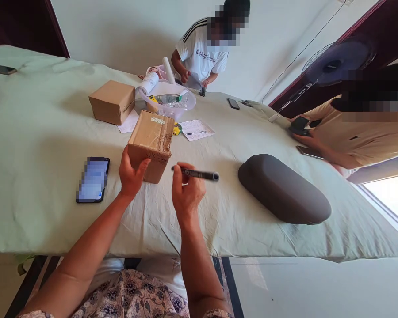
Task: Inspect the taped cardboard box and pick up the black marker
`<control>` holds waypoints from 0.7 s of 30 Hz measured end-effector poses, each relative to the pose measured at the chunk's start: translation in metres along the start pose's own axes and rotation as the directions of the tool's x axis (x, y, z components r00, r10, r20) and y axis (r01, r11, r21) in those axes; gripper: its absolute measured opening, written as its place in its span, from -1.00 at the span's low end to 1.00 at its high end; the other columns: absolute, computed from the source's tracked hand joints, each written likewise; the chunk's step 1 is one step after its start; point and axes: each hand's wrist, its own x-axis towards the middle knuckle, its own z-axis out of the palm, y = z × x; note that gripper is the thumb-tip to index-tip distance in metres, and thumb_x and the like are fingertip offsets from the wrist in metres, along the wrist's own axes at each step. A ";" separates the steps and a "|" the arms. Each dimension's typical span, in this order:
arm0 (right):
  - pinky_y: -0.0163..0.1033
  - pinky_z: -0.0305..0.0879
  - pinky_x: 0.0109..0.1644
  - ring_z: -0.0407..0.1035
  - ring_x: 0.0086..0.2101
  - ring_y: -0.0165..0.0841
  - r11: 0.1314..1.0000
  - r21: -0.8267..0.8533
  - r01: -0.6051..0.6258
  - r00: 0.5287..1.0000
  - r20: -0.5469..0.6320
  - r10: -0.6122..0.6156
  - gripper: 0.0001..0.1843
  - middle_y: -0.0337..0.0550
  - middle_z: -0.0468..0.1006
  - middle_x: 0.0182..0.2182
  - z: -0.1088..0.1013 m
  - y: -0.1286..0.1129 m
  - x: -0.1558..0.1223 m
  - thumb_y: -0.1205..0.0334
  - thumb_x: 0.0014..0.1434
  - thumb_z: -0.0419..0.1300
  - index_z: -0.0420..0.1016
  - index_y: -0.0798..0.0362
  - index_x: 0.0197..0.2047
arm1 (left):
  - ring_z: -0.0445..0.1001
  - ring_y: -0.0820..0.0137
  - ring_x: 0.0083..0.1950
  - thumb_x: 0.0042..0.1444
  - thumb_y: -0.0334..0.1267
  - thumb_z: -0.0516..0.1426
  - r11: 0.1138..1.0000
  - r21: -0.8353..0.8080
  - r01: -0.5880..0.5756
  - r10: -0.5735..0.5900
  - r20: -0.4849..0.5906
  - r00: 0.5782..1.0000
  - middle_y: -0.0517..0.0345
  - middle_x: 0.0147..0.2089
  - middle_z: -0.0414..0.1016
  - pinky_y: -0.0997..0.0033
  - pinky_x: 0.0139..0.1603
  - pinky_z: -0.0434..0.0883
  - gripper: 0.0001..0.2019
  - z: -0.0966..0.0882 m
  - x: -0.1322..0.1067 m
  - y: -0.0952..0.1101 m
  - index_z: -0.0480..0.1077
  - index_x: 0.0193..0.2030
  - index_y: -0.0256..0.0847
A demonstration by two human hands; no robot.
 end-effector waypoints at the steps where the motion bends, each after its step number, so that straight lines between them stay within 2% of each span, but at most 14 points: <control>1: -0.22 0.39 -0.32 0.42 -0.49 -0.37 1.000 0.008 -0.019 0.998 0.068 0.018 -0.69 -0.20 0.62 -0.46 -0.001 -0.002 -0.004 -0.04 0.34 0.18 0.58 0.01 -0.25 | 0.47 0.04 0.37 0.15 0.37 0.18 1.000 0.006 0.000 0.000 0.002 1.000 -0.26 0.34 0.47 0.05 0.35 0.42 -0.16 0.000 0.000 0.000 0.25 0.38 -0.20; 3: -0.26 0.35 -0.39 0.40 -0.52 -0.40 0.994 0.108 0.021 0.979 0.198 -0.042 -0.72 -0.24 0.60 -0.49 0.003 -0.010 -0.011 0.01 0.35 0.18 0.57 -0.01 -0.27 | 0.46 0.04 0.37 0.15 0.36 0.19 1.000 0.015 0.008 -0.008 0.009 1.000 -0.24 0.34 0.47 0.05 0.36 0.42 -0.16 0.000 -0.001 0.000 0.25 0.38 -0.19; 5: -0.24 0.43 -0.29 0.50 -0.40 -0.37 0.955 0.268 0.129 0.940 0.273 -0.204 -0.82 -0.21 0.65 -0.36 0.012 -0.020 -0.013 0.09 0.36 0.19 0.59 -0.05 -0.16 | 0.47 0.03 0.36 0.15 0.35 0.20 1.000 0.011 0.024 -0.025 0.005 1.000 -0.22 0.33 0.48 0.03 0.36 0.42 -0.17 0.000 -0.002 -0.001 0.24 0.38 -0.19; 7: -0.19 0.50 -0.12 0.57 -0.21 -0.33 0.906 0.358 0.225 0.911 0.252 -0.326 -0.85 -0.18 0.67 -0.20 0.021 -0.028 -0.012 0.15 0.36 0.21 0.59 -0.12 -0.05 | 0.48 0.00 0.35 0.17 0.32 0.19 1.000 -0.008 0.026 -0.026 0.004 1.000 -0.24 0.32 0.49 0.00 0.36 0.43 -0.18 0.000 -0.002 -0.001 0.25 0.37 -0.22; 9: -0.13 0.51 -0.02 0.56 -0.12 -0.29 0.894 0.356 0.273 0.927 0.150 -0.343 -0.82 -0.16 0.65 -0.13 0.025 -0.032 -0.009 0.17 0.37 0.20 0.57 -0.16 0.01 | 0.46 -0.02 0.37 0.17 0.31 0.20 1.000 -0.022 0.010 -0.010 0.007 1.000 -0.27 0.33 0.47 -0.02 0.37 0.42 -0.18 -0.001 -0.002 -0.001 0.25 0.38 -0.25; 11: -0.11 0.49 -0.03 0.54 -0.14 -0.29 0.916 0.302 0.266 0.961 -0.005 -0.277 -0.83 -0.15 0.63 -0.14 0.021 -0.028 -0.005 0.13 0.39 0.16 0.54 -0.14 -0.01 | 0.45 -0.01 0.39 0.16 0.32 0.20 1.000 -0.013 -0.005 0.005 0.012 1.000 -0.28 0.35 0.45 -0.01 0.39 0.40 -0.17 -0.002 -0.001 0.000 0.24 0.38 -0.24; 14: -0.18 0.42 -0.20 0.45 -0.38 -0.36 0.976 0.167 0.139 0.980 -0.168 -0.111 -0.76 -0.19 0.59 -0.31 0.008 -0.013 0.001 -0.01 0.39 0.14 0.51 -0.05 -0.15 | 0.45 0.03 0.39 0.16 0.37 0.17 1.000 0.016 -0.020 0.020 0.010 1.000 -0.28 0.35 0.45 0.03 0.39 0.39 -0.15 -0.002 -0.001 0.002 0.24 0.38 -0.23; 16: -0.23 0.30 -0.34 0.31 -0.53 -0.41 0.999 0.045 0.001 0.993 -0.119 0.004 -0.65 -0.27 0.50 -0.49 0.002 0.004 0.007 -0.10 0.34 0.15 0.49 -0.01 -0.27 | 0.44 0.04 0.39 0.16 0.38 0.15 0.999 0.011 -0.036 0.036 0.006 0.999 -0.31 0.34 0.45 0.04 0.39 0.39 -0.14 -0.002 -0.002 0.003 0.23 0.38 -0.25; 18: -0.25 0.22 -0.38 0.28 -0.55 -0.40 0.993 -0.042 -0.110 0.993 -0.043 0.109 -0.57 -0.28 0.44 -0.56 0.003 0.024 0.017 -0.17 0.32 0.11 0.48 0.01 -0.33 | 0.45 0.04 0.38 0.18 0.39 0.12 0.999 -0.015 -0.050 0.050 0.000 0.999 -0.34 0.35 0.43 0.05 0.37 0.41 -0.12 -0.002 -0.002 0.002 0.20 0.39 -0.27; 21: -0.25 0.08 -0.39 0.27 -0.52 -0.38 0.928 -0.308 -0.209 0.953 0.149 0.264 -0.54 -0.26 0.42 -0.58 0.011 0.057 0.036 -0.15 0.27 0.13 0.39 0.01 -0.49 | 0.45 0.06 0.37 0.24 0.39 0.03 0.998 -0.029 -0.056 0.055 -0.020 0.998 -0.37 0.35 0.41 0.07 0.33 0.43 -0.14 -0.007 0.002 0.000 0.16 0.41 -0.28</control>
